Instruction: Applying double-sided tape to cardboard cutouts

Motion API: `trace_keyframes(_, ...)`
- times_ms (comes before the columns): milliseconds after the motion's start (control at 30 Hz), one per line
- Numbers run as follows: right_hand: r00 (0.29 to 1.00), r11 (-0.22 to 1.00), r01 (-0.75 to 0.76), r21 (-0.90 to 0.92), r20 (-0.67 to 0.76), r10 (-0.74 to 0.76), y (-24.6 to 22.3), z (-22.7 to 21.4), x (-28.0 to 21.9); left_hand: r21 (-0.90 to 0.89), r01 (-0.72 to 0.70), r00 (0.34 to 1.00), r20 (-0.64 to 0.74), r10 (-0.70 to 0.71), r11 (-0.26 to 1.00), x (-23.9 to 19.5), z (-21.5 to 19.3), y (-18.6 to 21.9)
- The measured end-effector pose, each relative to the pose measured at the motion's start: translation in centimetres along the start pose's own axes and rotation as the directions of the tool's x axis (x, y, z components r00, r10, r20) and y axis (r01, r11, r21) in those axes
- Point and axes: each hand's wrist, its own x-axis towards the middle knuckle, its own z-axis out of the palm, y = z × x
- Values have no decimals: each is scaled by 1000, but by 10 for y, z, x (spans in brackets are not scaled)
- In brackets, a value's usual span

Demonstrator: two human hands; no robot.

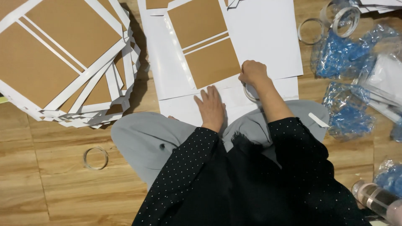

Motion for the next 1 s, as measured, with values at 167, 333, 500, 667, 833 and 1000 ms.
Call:
trace_keyframes(167, 999, 998, 36, 52, -23, -35, 7, 0, 0, -32, -320, 936, -167, 310, 947, 33, 23, 31)
trace_keyframes(333, 999, 999, 48, -18, -3, -48, 5, 3, -1, 55, -317, 938, -128, 321, 947, 38, 18, 30)
trace_keyframes(500, 988, 970, 151, -188, 20, -150, -7, 8, -2, 160, -351, 926, -85, 368, 922, 44, 18, 26)
trace_keyframes(667, 573, 422, 147, -894, -271, -773, -4, 38, 20, 244, -375, 919, -30, 394, 894, 45, 11, 28)
trace_keyframes(833, 767, 824, 174, -539, -451, -457, 7, -65, 21, 285, -328, 917, -132, 376, 900, 36, 9, 23)
trace_keyframes(1000, 943, 988, 102, 113, -328, -60, -13, -100, -4, 288, -299, 911, -198, 362, 910, 38, 6, 16)
